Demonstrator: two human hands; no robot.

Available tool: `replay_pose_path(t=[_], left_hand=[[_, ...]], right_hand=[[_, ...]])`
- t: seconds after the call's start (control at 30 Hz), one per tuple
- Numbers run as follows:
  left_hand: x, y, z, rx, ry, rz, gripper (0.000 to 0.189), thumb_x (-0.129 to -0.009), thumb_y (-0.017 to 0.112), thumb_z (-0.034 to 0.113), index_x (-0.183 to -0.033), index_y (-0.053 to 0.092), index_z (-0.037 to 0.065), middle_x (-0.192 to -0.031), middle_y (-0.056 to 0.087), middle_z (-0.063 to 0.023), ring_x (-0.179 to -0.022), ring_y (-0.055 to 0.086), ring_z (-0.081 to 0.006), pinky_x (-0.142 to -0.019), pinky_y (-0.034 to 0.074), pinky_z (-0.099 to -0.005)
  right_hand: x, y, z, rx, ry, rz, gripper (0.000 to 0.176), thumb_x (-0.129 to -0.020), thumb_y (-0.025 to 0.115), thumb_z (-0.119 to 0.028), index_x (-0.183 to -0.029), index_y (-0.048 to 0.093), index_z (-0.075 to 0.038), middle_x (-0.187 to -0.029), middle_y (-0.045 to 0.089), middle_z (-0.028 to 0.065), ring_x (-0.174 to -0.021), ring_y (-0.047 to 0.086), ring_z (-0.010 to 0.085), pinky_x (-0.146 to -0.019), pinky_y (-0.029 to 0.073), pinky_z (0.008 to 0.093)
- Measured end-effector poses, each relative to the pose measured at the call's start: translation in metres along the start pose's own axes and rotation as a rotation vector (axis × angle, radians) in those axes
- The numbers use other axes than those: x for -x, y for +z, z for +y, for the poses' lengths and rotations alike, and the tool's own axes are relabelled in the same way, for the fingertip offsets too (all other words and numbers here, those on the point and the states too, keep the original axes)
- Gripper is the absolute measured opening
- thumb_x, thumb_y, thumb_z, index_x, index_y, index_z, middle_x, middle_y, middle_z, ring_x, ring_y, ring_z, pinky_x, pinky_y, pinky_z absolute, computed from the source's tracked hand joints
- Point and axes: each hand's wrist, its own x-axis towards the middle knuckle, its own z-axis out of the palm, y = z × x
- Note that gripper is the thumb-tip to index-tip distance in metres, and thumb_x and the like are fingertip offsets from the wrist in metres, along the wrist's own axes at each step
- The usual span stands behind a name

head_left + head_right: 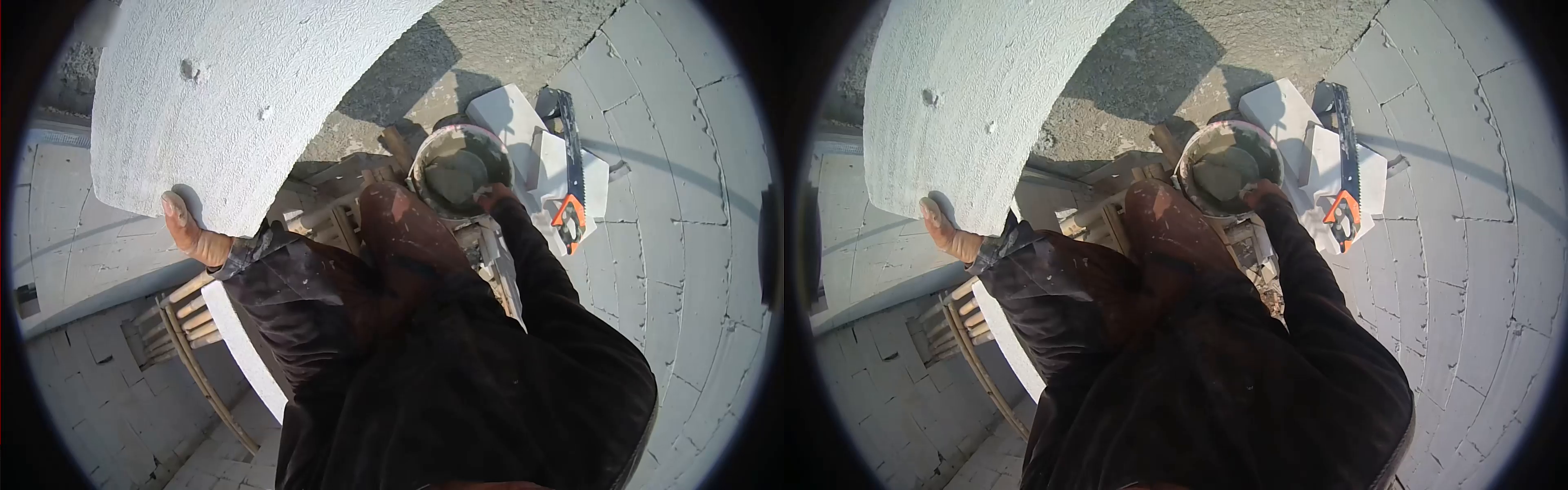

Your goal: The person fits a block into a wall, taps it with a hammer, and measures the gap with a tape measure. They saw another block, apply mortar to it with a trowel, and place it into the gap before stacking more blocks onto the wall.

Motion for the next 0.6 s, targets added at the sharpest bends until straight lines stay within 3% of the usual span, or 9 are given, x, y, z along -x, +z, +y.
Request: replay_pose_path(t=[0.03,0.17,0.3,0.37,0.4,0.5,0.53,0.57,0.6], left_hand=[[0.001,0.001,0.000,0.018,-0.030,-0.037,0.056,-0.087,0.072,0.041,-0.126,0.056,0.005,-0.133,0.057,-0.0241,-0.119,0.062,-0.0388,-0.098,0.054,-0.0577],[0.010,0.013,-0.009,0.121,-0.030,-0.113,0.068,-0.086,0.076,0.037,-0.140,0.052,0.004,-0.143,0.052,-0.0221,-0.125,0.058,-0.0391,-0.101,0.054,-0.0597],[0.017,0.023,-0.018,0.367,-0.225,-0.261,0.081,-0.090,0.073,0.039,-0.152,0.036,0.004,-0.147,0.048,-0.0249,-0.127,0.057,-0.0424,-0.102,0.052,-0.0633],[0.025,0.040,-0.021,0.325,-0.240,-0.178,0.085,-0.091,0.071,0.042,-0.155,0.031,0.004,-0.150,0.045,-0.0246,-0.127,0.056,-0.0436,-0.103,0.051,-0.0625],[0.028,0.047,-0.020,0.382,-0.301,-0.244,0.085,-0.092,0.069,0.044,-0.156,0.030,0.004,-0.151,0.044,-0.0248,-0.130,0.054,-0.0440,-0.103,0.050,-0.0625],[0.029,0.045,-0.034,0.379,-0.341,-0.336,0.088,-0.092,0.066,0.047,-0.157,0.025,0.004,-0.153,0.042,-0.0252,-0.133,0.051,-0.0448,-0.105,0.048,-0.0628],[0.032,0.051,-0.037,0.378,-0.384,-0.349,0.090,-0.088,0.068,0.049,-0.155,0.031,0.003,-0.152,0.045,-0.0225,-0.136,0.049,-0.0438,-0.110,0.044,-0.0593],[0.034,0.049,-0.042,0.398,-0.384,-0.379,0.061,-0.090,0.067,0.046,-0.137,0.053,0.011,-0.147,0.051,-0.0190,-0.134,0.050,-0.0436,-0.108,0.043,-0.0626],[0.033,0.045,-0.050,0.411,-0.367,-0.407,0.061,-0.090,0.067,0.046,-0.137,0.053,0.011,-0.147,0.051,-0.0190,-0.134,0.050,-0.0436,-0.108,0.043,-0.0626]], right_hand=[[-0.003,-0.005,0.015,-0.168,-0.023,-0.104,0.045,-0.082,0.078,-0.034,-0.117,0.074,-0.007,-0.094,0.076,0.0136,-0.089,0.074,0.0241,-0.080,0.056,0.0376],[0.015,-0.021,0.033,-0.633,-0.269,-0.044,0.032,-0.087,0.077,-0.028,-0.110,0.076,-0.005,-0.085,0.072,0.0018,-0.075,0.062,0.0091,-0.070,0.052,0.0282],[0.038,-0.083,-0.006,-0.840,-0.400,0.102,0.026,-0.092,0.073,-0.013,-0.115,0.073,-0.001,-0.085,0.071,0.0018,-0.074,0.063,0.0101,-0.067,0.051,0.0276],[0.067,-0.160,-0.068,-0.751,-0.521,0.155,0.030,-0.094,0.069,-0.015,-0.120,0.070,0.000,-0.091,0.072,0.0036,-0.081,0.064,0.0112,-0.074,0.051,0.0288],[0.069,-0.184,-0.089,-0.705,-0.625,0.296,0.033,-0.094,0.068,-0.015,-0.123,0.069,0.000,-0.091,0.070,0.0026,-0.084,0.063,0.0113,-0.079,0.051,0.0285],[0.085,-0.265,-0.161,-0.855,-0.686,0.307,0.037,-0.093,0.067,-0.011,-0.127,0.066,0.003,-0.100,0.070,0.0050,-0.096,0.063,0.0129,-0.088,0.051,0.0289],[0.084,-0.284,-0.174,-0.936,-0.761,0.322,0.038,-0.092,0.066,-0.010,-0.128,0.065,0.003,-0.106,0.070,0.0068,-0.100,0.063,0.0140,-0.091,0.050,0.0294],[0.090,-0.302,-0.199,-0.938,-0.796,0.350,0.038,-0.092,0.066,-0.010,-0.128,0.065,0.003,-0.106,0.070,0.0068,-0.100,0.063,0.0140,-0.091,0.050,0.0294],[0.101,-0.316,-0.233,-0.913,-0.910,0.435,0.038,-0.092,0.066,-0.009,-0.128,0.064,0.004,-0.109,0.070,0.0084,-0.103,0.063,0.0145,-0.092,0.050,0.0296]])
